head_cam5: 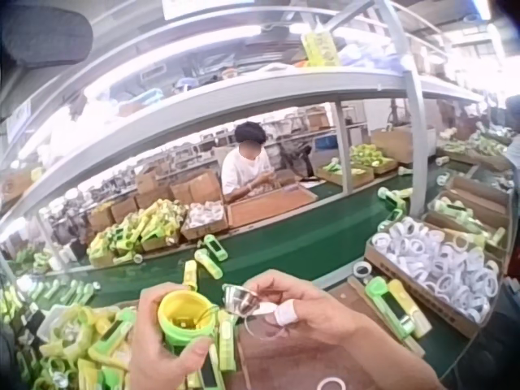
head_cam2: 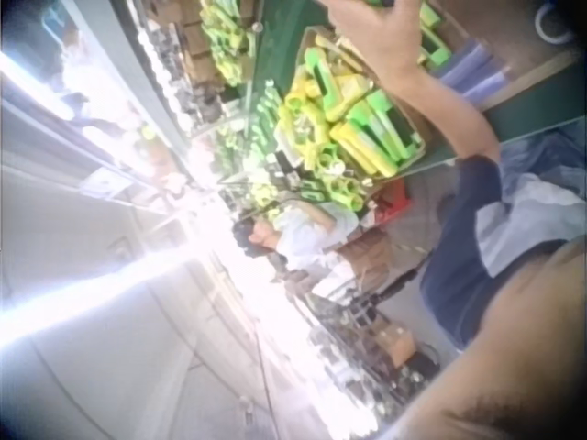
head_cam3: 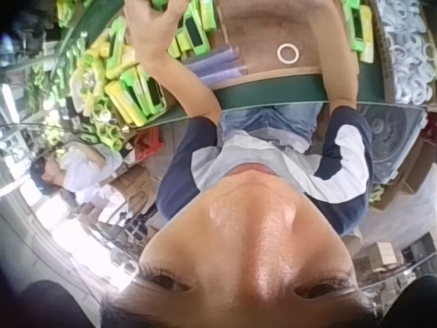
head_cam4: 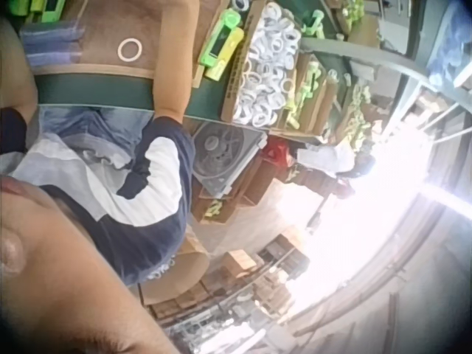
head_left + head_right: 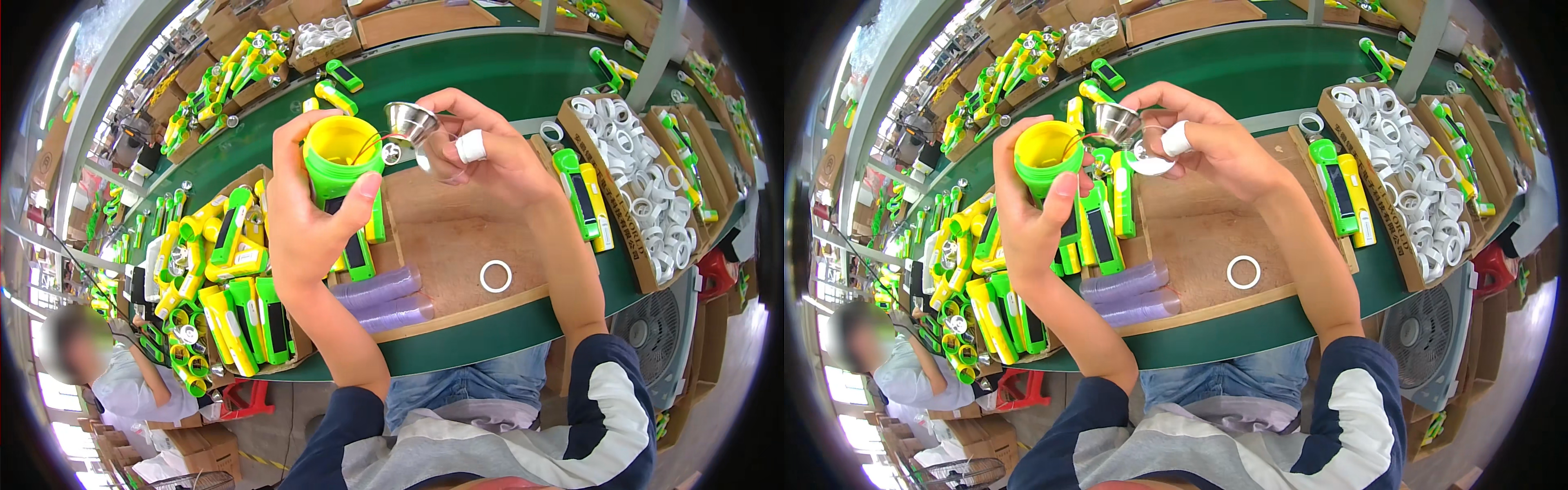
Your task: The person assembles handheld flashlights by hand, fitting together flashlight casings, reflector units, battery compartments, and screw caps.
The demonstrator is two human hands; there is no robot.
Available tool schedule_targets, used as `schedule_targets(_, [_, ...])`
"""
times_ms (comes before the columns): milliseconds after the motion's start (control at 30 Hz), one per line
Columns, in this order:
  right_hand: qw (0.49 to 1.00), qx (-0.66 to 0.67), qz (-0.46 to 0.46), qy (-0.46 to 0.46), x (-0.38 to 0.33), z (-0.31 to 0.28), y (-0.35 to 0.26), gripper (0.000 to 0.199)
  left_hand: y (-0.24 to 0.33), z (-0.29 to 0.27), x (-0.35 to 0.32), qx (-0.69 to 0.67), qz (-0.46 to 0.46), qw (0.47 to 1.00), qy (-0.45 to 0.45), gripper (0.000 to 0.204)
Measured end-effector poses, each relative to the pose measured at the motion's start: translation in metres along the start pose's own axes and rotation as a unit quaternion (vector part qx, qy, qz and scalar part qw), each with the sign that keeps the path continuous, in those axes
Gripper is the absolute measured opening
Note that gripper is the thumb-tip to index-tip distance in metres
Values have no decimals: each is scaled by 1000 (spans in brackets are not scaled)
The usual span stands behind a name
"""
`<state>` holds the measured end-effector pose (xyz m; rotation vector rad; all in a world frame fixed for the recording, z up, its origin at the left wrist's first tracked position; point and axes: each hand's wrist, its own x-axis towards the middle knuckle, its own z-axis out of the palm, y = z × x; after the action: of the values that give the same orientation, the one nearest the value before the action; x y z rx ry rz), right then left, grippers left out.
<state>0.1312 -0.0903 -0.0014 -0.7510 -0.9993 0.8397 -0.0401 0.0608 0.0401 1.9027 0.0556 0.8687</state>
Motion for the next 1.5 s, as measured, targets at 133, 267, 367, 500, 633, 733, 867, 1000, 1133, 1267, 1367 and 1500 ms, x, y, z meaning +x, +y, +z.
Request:
schedule_targets(133, [989,-150,-4,13,-3,14,-14,36,0,5,1,48,28,998,-7,58])
schedule_targets(267, [917,-379,-121,-8,-11,19,-36,37,3,3,0,35,-38,996,-75,53])
schedule_targets(367, [897,-416,-151,-9,-16,18,-40,34,5,7,3,73,-23,992,-105,53])
schedule_targets(500, [838,-499,-214,65,-15,24,-39,33,7,15,2,90,26,991,-94,54])
schedule_targets(633, [838,-484,-241,69,-15,23,-37,32,5,13,2,45,22,993,-108,53])
schedule_targets(733, [834,-475,-273,62,-18,22,-40,33,15,5,3,108,-34,980,-161,53])
schedule_targets(867, [839,-495,-225,4,-19,32,-37,45,5,13,3,25,75,989,-122,57])
schedule_targets(1000, [812,-573,-90,-64,-24,36,-46,52,3,15,3,67,65,987,-130,57])
schedule_targets(1133, [882,-449,-82,-114,-25,28,-38,62,3,11,2,73,103,983,-134,56])
schedule_targets(1267, [900,-403,-64,-154,-23,22,-42,61,4,11,2,62,84,986,-131,56])
schedule_targets(1367, [941,-282,-5,-185,-19,18,-38,60,5,8,2,85,126,977,-149,55])
schedule_targets(1500, [943,-285,-45,-162,-19,16,-33,59,5,16,4,64,84,986,-131,54])
